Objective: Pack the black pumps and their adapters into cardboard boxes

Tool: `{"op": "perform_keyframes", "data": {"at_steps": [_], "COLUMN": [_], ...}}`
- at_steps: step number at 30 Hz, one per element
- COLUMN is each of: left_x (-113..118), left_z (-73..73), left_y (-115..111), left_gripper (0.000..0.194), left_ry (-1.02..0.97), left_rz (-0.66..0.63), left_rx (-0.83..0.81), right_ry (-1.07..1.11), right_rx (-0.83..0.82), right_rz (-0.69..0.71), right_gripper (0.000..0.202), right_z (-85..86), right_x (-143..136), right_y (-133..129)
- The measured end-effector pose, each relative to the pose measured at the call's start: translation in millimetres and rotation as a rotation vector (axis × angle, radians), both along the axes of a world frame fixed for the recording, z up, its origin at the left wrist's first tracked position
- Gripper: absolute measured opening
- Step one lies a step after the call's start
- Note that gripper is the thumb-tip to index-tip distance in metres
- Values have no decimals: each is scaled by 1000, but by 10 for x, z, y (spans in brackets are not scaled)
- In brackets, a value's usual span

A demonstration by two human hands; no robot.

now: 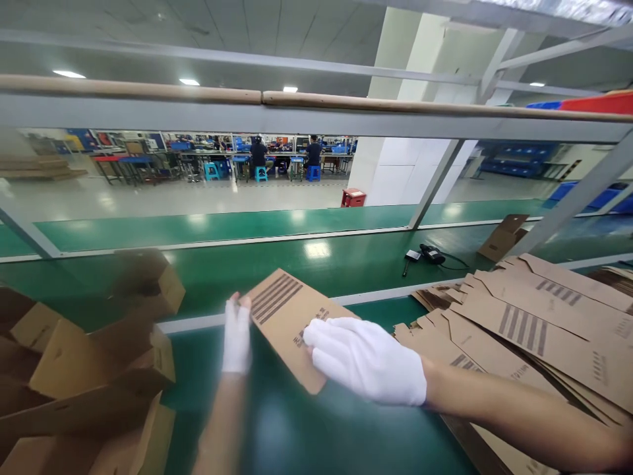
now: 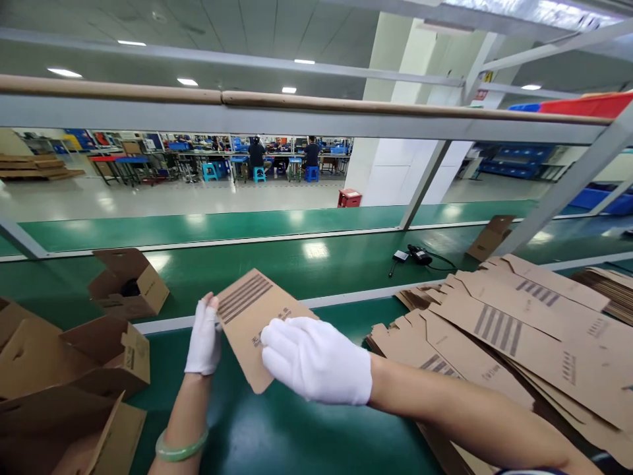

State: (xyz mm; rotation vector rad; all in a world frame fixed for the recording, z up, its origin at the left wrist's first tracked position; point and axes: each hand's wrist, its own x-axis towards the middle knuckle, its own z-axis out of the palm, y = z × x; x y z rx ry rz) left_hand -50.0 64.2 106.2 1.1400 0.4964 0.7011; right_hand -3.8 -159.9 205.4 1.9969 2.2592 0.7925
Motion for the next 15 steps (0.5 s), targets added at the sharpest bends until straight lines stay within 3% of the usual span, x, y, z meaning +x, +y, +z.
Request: {"op": "perform_keyframes", "data": {"at_steps": [2, 4, 6, 7, 9, 10, 15], "left_x": [-96, -193, -243, -243, -201, -168, -76], "left_z": [45, 113, 168, 179, 160, 132, -21], "left_y": [-7, -43, -105, -137, -173, -167, 131], "left_gripper": [75, 86, 75, 59, 30, 27, 41], "left_ry": [-61, -122, -122, -85, 1, 41, 168], "left_rz": [-72, -345, -567, -586, -520, -480, -433], "left_rx": [261, 581, 801, 860, 862, 808, 543], "right_ry": [-29, -27, 1, 19, 80, 124, 271], "right_rx": [96, 145, 141, 131, 102, 95, 146], "right_rz": [-58, -120, -199, -241, -318, -353, -618], "right_gripper": [14, 12, 15, 18, 19, 18, 23], "right_z": [33, 44, 44, 50, 91, 127, 289], "right_x": [70, 126, 175, 202, 273, 325, 854], "right_y": [16, 57, 125, 165, 248, 284, 333]}}
